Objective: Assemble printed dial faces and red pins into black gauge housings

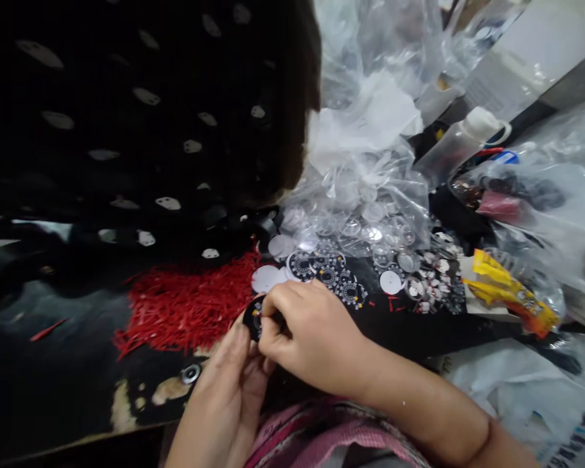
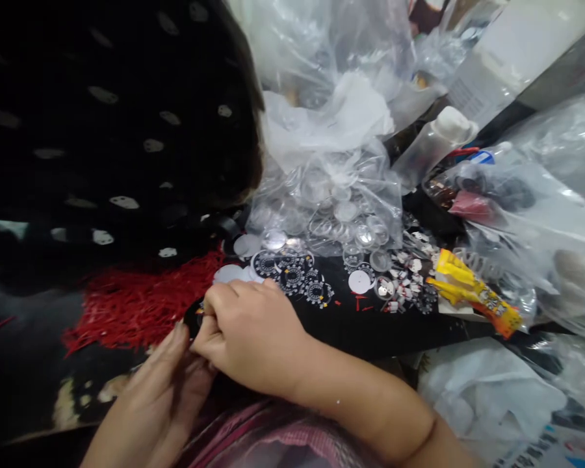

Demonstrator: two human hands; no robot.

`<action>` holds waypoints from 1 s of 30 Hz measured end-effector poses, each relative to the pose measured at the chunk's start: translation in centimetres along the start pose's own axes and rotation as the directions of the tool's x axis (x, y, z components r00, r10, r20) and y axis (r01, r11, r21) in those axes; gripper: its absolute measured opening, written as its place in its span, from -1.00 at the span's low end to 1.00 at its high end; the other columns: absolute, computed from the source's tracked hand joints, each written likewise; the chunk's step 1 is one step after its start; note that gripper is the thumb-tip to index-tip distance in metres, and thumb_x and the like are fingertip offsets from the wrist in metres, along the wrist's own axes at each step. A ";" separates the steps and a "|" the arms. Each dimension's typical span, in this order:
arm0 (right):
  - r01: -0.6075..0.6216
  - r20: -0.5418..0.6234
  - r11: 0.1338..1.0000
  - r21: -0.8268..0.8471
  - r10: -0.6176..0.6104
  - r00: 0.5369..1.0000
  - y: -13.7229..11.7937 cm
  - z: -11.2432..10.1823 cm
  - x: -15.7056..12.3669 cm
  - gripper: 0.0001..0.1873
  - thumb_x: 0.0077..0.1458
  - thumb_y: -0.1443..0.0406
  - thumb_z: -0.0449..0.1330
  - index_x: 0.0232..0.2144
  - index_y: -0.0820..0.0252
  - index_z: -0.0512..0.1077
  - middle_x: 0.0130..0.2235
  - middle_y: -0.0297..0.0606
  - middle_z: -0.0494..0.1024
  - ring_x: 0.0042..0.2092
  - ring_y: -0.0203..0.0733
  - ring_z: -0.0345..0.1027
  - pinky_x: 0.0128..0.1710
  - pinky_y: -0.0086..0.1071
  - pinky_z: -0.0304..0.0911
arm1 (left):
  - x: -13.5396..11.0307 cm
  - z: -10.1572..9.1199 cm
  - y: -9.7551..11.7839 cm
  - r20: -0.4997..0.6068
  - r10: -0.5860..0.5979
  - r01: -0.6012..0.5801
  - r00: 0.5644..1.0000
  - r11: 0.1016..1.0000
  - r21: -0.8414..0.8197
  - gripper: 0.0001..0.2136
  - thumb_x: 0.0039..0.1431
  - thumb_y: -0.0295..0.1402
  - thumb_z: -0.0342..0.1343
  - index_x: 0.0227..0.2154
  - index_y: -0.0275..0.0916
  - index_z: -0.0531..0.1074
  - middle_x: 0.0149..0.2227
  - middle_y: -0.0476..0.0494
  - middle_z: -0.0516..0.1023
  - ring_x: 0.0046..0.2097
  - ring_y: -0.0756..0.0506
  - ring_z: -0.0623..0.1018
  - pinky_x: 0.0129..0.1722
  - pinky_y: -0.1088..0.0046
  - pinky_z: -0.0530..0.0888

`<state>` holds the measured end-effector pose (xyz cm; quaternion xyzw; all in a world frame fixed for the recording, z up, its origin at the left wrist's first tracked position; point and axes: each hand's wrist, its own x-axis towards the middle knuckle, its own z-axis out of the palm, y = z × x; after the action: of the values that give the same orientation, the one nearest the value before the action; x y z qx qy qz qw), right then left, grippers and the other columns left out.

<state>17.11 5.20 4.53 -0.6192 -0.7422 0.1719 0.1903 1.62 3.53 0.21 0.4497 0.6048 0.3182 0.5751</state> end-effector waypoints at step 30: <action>-0.383 -0.362 0.917 0.112 0.396 0.844 11.1 -2.4 2.8 -0.69 0.16 0.35 0.09 -0.04 0.28 0.40 -0.26 -0.23 0.46 -0.29 -0.21 0.32 -0.19 -0.29 0.26 | 1.2 2.4 0.2 0.292 -0.113 0.284 0.950 0.704 -0.651 -0.74 0.19 -0.23 0.21 -0.08 -0.17 0.53 0.01 -0.16 0.61 0.07 -0.17 0.56 0.07 0.27 0.52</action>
<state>27.30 9.91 1.40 -0.7747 -0.5474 0.0978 0.3011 4.14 4.41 -0.45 0.1709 0.4186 0.4002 0.7971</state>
